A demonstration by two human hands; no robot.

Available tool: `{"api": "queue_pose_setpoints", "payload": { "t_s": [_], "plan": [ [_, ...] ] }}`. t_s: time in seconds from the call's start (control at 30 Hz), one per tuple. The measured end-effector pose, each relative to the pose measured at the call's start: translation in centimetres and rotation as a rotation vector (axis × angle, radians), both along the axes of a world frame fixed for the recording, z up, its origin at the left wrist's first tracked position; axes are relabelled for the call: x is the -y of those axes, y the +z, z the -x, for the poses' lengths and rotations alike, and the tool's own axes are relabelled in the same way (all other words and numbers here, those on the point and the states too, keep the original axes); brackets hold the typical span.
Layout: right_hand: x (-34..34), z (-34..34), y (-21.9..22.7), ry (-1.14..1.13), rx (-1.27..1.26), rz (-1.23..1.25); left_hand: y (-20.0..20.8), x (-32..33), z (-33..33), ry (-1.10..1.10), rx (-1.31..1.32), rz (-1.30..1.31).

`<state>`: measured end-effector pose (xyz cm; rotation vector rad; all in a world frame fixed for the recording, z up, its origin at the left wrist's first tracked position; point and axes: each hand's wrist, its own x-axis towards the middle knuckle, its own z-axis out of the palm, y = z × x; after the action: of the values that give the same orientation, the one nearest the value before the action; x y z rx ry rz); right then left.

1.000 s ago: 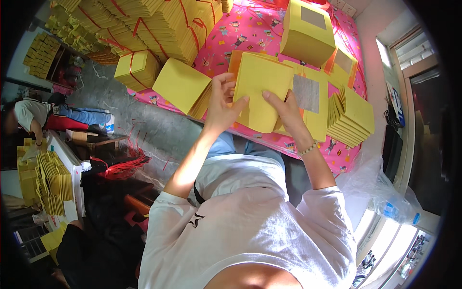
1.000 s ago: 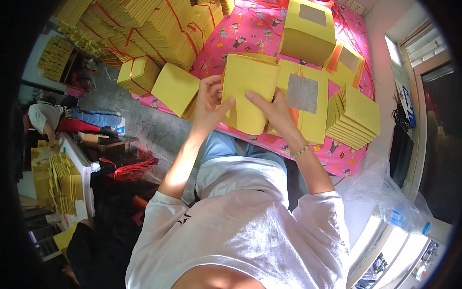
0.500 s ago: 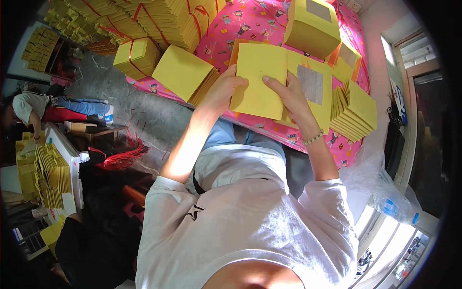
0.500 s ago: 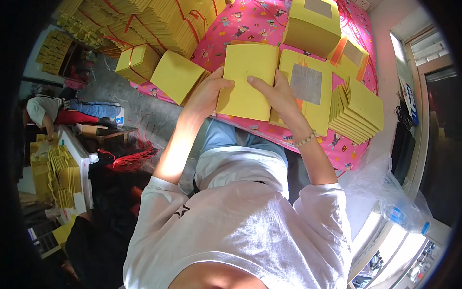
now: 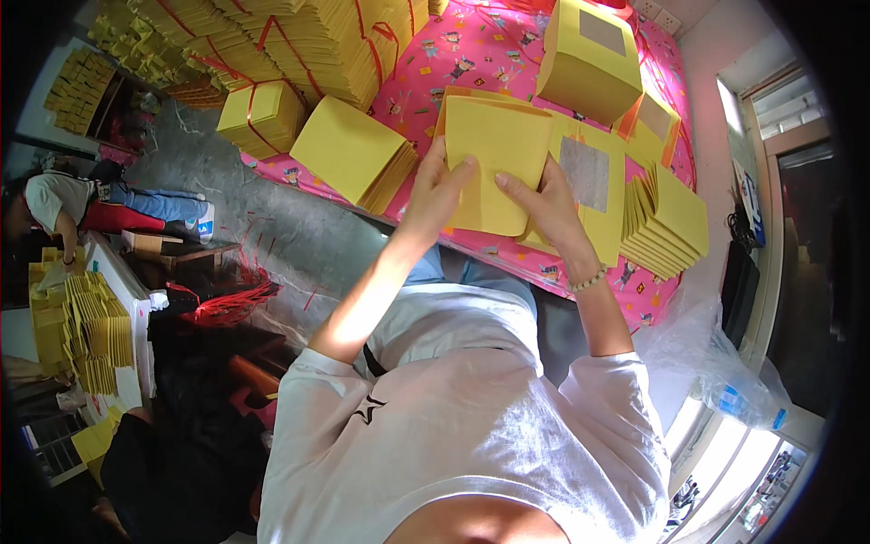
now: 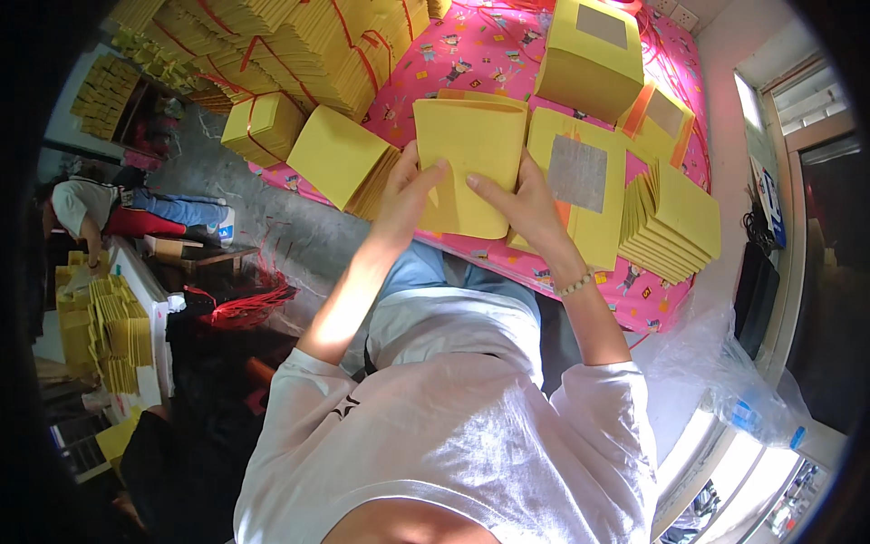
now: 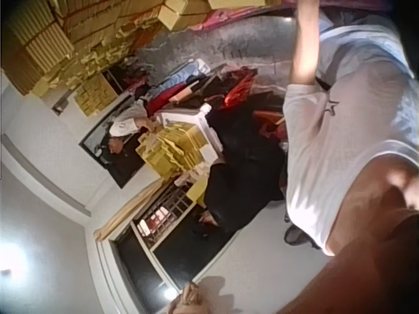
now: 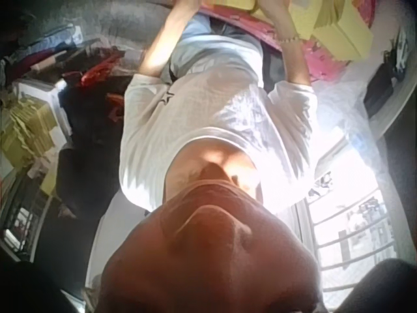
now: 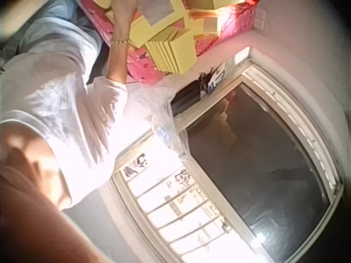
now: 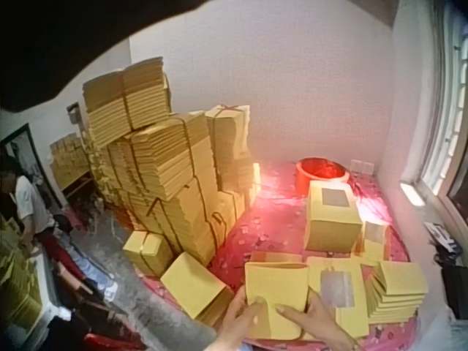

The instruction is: The person repeatedly folds yellow rectangular paper sheets in half by hand. They pick up a sheet, fold it, and place it onto a growing stack on the table. The process is continuous and repetitive throughout the clip.

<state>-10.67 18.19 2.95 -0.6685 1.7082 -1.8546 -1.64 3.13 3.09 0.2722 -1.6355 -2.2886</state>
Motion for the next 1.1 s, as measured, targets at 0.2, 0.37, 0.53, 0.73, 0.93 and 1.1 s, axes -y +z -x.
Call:
{"api": "queue_pose_setpoints", "payload": {
  "t_s": [0.2, 0.37, 0.53, 0.73, 0.93, 1.1],
  "plan": [
    [-0.3, -0.7, 0.4, 0.018, -0.049, 0.056, -1.0, -1.3, -0.1, 0.113, -0.136, 0.158],
    [-0.2, -1.4, 1.0, -0.041, -0.008, 0.075, -1.8, -1.9, -0.2, 0.193, -0.150, 0.285],
    [0.0, -2.1, 1.2, -0.107, -0.056, 0.077, -0.8, -2.3, -0.8, 0.179, -0.158, 0.271],
    [0.1, -2.8, 1.9, -0.130, -0.101, 0.057, 0.3, -2.8, -1.0, 0.194, -0.198, 0.142],
    [0.2, -2.2, 2.1, -0.143, -0.004, 0.022, -0.2, -2.4, -0.9, 0.243, -0.174, 0.170],
    [0.9, -1.6, 2.9, -0.155, -0.028, -0.030, -0.4, -1.5, -0.5, 0.261, -0.106, 0.215]
  ]
}}
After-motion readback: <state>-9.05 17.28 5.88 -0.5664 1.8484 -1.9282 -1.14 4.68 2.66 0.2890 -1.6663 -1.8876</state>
